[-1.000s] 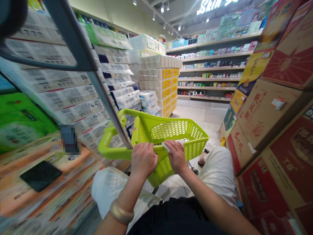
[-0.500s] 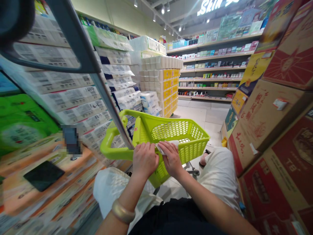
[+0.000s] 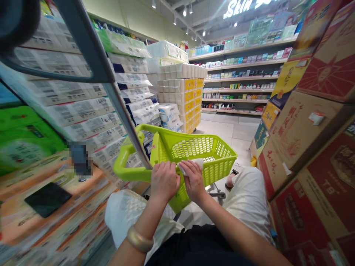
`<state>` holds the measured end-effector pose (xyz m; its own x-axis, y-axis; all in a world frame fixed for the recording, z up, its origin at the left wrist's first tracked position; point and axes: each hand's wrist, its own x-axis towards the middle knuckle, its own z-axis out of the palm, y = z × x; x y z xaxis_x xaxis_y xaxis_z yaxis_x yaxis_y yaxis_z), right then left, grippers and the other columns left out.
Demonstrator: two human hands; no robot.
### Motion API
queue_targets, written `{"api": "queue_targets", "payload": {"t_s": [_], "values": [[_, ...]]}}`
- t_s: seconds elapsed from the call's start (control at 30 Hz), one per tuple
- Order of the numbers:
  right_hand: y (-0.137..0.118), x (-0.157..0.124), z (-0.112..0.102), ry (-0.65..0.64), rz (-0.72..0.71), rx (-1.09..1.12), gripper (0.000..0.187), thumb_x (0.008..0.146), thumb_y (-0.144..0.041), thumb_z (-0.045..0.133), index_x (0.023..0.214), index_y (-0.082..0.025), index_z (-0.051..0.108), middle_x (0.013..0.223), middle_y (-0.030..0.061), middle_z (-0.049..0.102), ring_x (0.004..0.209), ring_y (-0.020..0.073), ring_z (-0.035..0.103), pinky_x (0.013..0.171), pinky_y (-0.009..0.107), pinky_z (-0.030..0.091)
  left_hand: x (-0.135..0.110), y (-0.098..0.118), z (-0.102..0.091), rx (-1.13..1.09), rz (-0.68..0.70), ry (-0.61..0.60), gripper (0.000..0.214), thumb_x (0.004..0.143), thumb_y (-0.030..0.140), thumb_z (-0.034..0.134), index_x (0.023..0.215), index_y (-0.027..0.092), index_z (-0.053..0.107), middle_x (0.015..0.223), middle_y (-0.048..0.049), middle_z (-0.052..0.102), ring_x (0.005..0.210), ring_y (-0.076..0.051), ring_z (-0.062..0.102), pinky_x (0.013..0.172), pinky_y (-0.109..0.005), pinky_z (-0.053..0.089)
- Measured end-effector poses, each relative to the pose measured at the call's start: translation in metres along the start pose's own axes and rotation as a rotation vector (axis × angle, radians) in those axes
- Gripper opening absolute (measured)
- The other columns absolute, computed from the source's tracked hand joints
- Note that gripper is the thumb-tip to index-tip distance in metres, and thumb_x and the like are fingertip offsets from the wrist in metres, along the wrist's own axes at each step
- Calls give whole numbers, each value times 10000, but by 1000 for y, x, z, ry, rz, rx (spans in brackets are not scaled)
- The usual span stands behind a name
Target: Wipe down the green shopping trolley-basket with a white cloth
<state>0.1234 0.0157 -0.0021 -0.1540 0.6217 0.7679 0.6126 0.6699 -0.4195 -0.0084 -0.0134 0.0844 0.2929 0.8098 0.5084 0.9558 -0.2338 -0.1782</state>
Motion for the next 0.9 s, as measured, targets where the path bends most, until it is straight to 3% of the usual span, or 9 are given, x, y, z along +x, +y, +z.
{"api": "queue_targets", "payload": {"t_s": [0.13,0.23,0.33,0.53,0.67,0.8,0.9], "values": [[17,1,-14,-38,-28,-4,431,906,-142,386,1304,-243,519,1299,37,586,1255,174,467,1091,363,269,-1,-1,0,20,4,-5,207,772,216,486,910,159,628,810,-94,615,836,-284,538,802,-423,338],[36,-4,-21,71,105,-71,386,904,-142,397,1236,-233,570,1243,46,616,1227,196,484,1088,398,257,-1,0,1,22,-1,-3,198,764,220,496,901,160,627,811,-94,614,833,-283,535,799,-421,338],[33,-6,-15,145,208,-101,368,892,-136,401,1188,-220,602,1205,60,628,1222,220,476,1094,434,237,0,1,1,22,0,-1,189,763,221,496,887,163,625,809,-95,613,830,-282,535,797,-418,336],[-4,3,2,22,36,16,434,894,-138,392,1289,-245,535,1280,40,591,1268,186,445,1110,388,247,0,0,0,28,8,-7,186,779,212,478,885,165,624,812,-99,614,834,-284,535,789,-418,334],[11,-1,-10,-30,-15,-11,444,906,-151,389,1319,-256,511,1294,37,584,1262,175,459,1098,371,278,-1,-1,1,20,13,-2,190,774,213,486,894,169,628,813,-99,618,836,-282,537,798,-417,333],[37,-9,-21,83,89,-86,408,915,-157,373,1274,-242,547,1254,55,598,1255,199,459,1102,414,258,-1,0,2,7,5,10,175,762,212,497,875,173,624,803,-94,616,828,-280,536,799,-418,334],[34,-7,-17,152,175,-101,362,907,-155,381,1192,-227,592,1177,66,617,1194,217,480,1075,424,267,0,1,2,16,1,8,141,758,217,501,838,180,610,795,-92,611,821,-277,533,790,-415,335]]}}
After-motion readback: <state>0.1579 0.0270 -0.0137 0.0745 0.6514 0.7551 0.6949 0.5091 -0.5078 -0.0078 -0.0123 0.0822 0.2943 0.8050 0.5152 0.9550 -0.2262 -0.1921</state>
